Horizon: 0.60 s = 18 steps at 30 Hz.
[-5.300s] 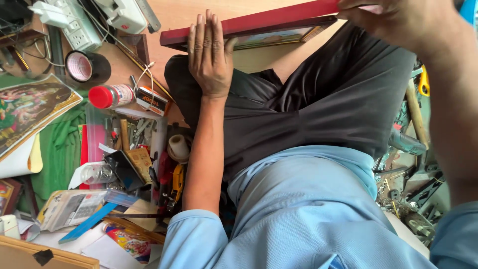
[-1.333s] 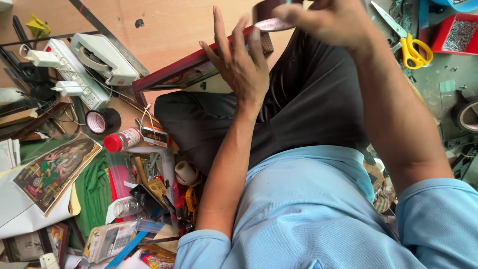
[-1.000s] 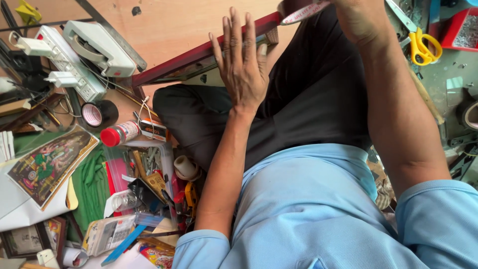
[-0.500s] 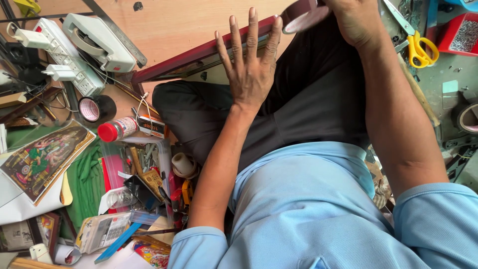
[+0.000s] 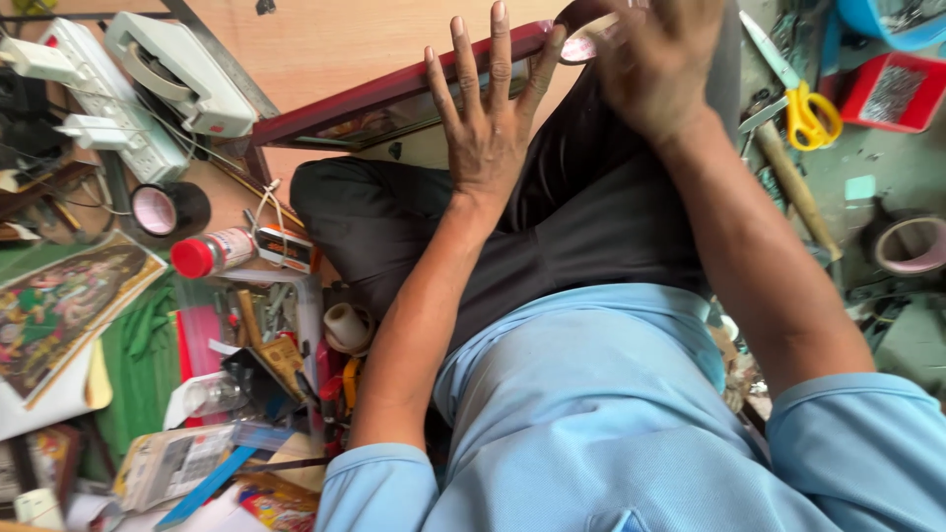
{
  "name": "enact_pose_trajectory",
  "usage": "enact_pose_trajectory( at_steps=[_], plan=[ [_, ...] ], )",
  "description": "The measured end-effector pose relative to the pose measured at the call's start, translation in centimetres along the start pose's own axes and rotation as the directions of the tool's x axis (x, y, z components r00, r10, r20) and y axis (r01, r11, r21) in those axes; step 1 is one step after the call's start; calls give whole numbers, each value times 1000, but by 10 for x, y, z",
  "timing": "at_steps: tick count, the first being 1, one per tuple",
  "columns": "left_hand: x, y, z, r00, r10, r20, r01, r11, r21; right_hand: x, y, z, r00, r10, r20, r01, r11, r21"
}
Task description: Framing a portrait using a frame, tape, and a stapler in a workshop environment.
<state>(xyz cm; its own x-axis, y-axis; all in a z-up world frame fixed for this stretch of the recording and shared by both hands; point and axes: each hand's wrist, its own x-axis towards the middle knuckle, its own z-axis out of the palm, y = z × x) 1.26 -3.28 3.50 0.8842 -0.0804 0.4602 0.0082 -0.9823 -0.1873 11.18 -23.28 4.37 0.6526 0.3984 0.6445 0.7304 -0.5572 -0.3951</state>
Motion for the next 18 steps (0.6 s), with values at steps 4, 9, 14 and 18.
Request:
enact_pose_trajectory(
  at_steps=[4,9,14,18],
  plan=[
    [-5,-6,10,998,14,-54,-17,997,-71,16,-23,-5,946,-320,44,323,932,-163],
    [-12,-9,13,996,22,81,-13,993,-116,16,-27,-4,897,-432,99,443,880,-171],
    [-14,-5,13,997,-9,74,20,987,-157,13,-24,4,876,-469,115,482,832,-274],
    [-25,-23,19,994,-72,79,87,974,-211,-5,-1,18,864,-483,141,503,814,-292]
  ],
)
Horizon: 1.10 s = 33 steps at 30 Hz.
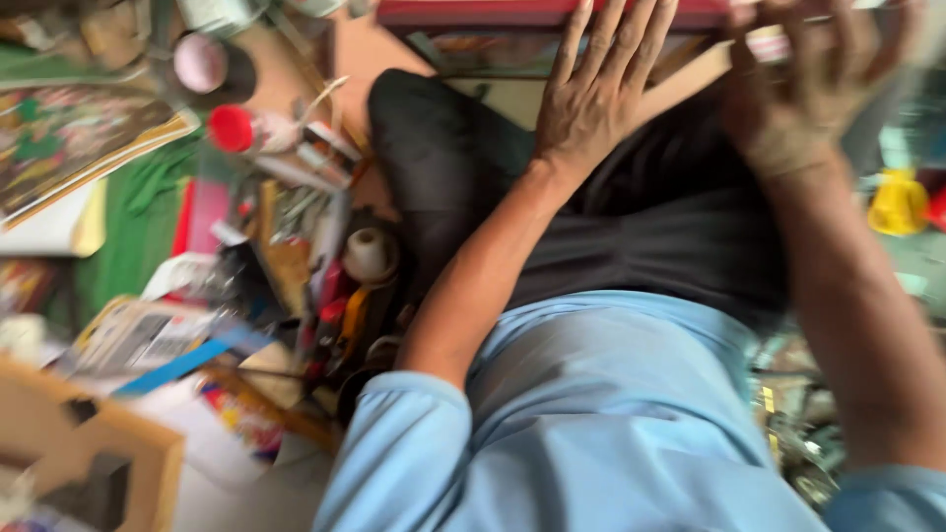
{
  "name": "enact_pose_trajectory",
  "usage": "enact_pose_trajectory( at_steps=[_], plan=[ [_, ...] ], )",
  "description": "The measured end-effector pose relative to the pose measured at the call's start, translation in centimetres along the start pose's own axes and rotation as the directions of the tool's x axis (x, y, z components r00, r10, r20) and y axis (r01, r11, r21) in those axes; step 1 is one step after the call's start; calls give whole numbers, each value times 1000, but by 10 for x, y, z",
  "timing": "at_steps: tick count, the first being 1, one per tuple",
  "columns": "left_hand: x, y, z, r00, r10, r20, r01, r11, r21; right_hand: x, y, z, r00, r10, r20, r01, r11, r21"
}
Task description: Framing a portrait using a frame, tape, and a stapler in a workshop environment.
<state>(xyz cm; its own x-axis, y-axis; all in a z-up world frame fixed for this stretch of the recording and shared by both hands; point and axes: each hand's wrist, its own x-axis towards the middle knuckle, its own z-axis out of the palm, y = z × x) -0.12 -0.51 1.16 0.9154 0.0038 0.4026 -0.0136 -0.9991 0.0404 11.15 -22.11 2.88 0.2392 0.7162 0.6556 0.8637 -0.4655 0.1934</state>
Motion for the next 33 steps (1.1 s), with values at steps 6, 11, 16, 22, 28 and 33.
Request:
enact_pose_trajectory(
  at_steps=[6,11,16,22,28,33],
  plan=[
    [-43,-82,-5,981,-145,-127,146,989,1,-8,-14,5,997,36,70,-39,998,41],
    [-68,-130,-36,944,-299,-138,318,938,140,-5,-6,-6,988,102,119,-107,994,37],
    [-66,-136,-47,919,-340,-200,367,923,116,9,-2,-10,997,53,62,-53,999,-6],
    [-72,-148,-35,711,-661,-242,668,742,-63,19,-9,-18,998,57,23,-58,998,27],
    [-74,-168,-24,571,-820,24,443,284,-850,30,-12,-27,999,39,19,-40,998,49],
    [-61,-184,-34,609,-754,245,323,-47,-945,42,-13,-33,1000,13,24,-14,998,62]
  ],
)
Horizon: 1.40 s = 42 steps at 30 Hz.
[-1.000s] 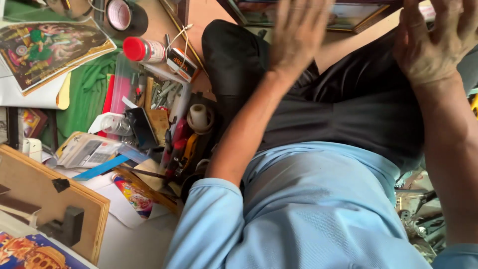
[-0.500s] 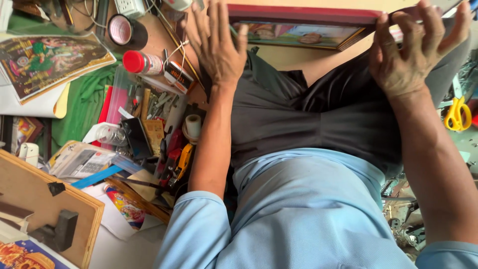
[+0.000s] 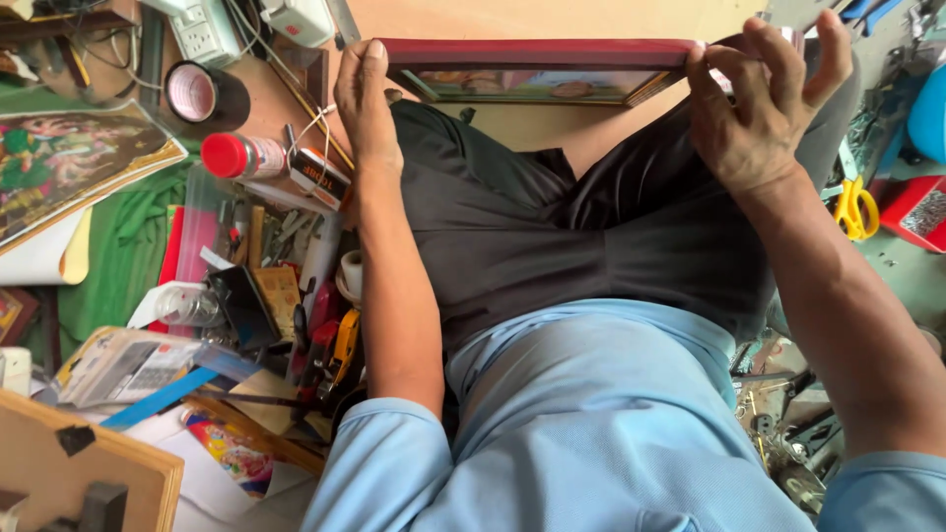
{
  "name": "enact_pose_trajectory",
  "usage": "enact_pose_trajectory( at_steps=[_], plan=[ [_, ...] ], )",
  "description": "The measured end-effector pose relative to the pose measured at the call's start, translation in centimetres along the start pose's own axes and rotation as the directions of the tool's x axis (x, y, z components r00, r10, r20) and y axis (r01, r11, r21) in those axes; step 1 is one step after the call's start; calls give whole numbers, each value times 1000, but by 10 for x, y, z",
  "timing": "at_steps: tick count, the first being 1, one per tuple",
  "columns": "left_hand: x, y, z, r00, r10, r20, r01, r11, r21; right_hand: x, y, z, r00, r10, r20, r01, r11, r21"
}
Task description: Framing a portrait using a frame, tape, and a stapler in a workshop environment.
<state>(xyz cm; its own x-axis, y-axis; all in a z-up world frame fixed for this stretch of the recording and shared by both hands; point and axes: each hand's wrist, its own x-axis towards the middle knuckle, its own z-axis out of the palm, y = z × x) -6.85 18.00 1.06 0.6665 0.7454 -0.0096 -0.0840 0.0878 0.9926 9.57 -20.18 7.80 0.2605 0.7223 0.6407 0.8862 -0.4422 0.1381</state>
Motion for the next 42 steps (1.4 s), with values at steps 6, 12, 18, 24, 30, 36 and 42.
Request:
enact_pose_trajectory(
  at_steps=[6,12,18,24,30,36,42],
  plan=[
    [16,-12,0,992,-122,-19,120,990,-72,28,-7,-7,993,-92,78,92,996,3],
    [10,-9,10,990,-107,-92,95,987,-129,12,13,5,970,52,239,-94,981,170],
    [6,-11,11,990,-132,-57,115,964,-239,15,30,5,924,-4,382,-59,987,153],
    [8,-24,15,994,-66,-85,43,969,-243,28,27,5,902,-55,429,-17,986,163],
    [7,-17,20,988,-96,-122,66,970,-233,52,9,15,900,11,435,-220,874,433],
    [7,-21,18,991,-86,-103,59,969,-241,84,-11,3,912,-95,399,-34,952,305],
    [6,-24,18,999,-20,-39,8,956,-293,68,-13,26,889,-16,459,-161,925,345]
  ],
)
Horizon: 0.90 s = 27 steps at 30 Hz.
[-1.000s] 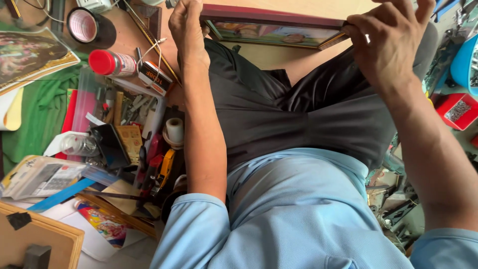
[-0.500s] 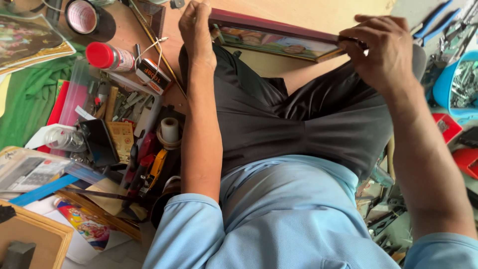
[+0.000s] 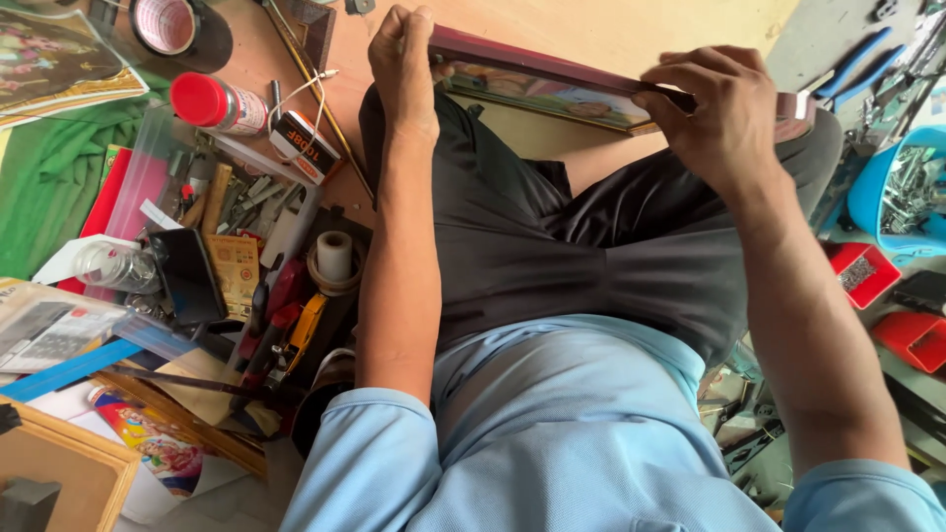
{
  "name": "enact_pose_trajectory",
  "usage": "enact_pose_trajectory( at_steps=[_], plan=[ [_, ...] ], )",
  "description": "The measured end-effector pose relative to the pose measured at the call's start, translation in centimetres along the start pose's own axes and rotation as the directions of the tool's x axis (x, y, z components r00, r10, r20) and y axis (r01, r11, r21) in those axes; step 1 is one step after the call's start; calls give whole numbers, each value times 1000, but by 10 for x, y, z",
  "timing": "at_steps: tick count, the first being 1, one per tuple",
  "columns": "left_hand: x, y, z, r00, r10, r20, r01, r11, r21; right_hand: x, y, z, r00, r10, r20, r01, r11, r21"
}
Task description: Framing a portrait using a frame, tape, and a stapler in a workshop environment.
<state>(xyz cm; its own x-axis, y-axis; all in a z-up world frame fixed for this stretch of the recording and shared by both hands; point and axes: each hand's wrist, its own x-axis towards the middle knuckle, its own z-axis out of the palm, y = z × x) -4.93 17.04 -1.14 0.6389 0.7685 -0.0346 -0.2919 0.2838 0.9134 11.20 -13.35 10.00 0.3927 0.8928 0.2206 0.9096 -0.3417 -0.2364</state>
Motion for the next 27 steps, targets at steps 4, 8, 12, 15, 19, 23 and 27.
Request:
enact_pose_trajectory(
  at_steps=[4,8,12,15,19,23,27],
  plan=[
    [-4,-1,2,998,-32,-60,35,998,48,8,-11,13,998,4,-69,7,987,160],
    [-4,6,6,999,-17,-42,19,999,44,18,-16,7,999,-28,-29,31,992,119],
    [-1,3,8,1000,7,-6,-7,1000,16,23,-21,5,999,22,32,-26,990,142],
    [-1,-2,5,1000,22,2,-22,1000,9,29,-26,15,998,58,0,-56,968,245],
    [-5,-3,6,999,-5,-37,7,999,44,37,-33,24,999,18,-45,-4,958,287],
    [-3,-12,2,999,-6,-53,8,999,47,42,-33,23,1000,-18,-14,21,967,253],
    [-2,-11,1,999,-3,-39,5,999,36,52,-45,19,998,68,14,-69,951,303]
  ],
)
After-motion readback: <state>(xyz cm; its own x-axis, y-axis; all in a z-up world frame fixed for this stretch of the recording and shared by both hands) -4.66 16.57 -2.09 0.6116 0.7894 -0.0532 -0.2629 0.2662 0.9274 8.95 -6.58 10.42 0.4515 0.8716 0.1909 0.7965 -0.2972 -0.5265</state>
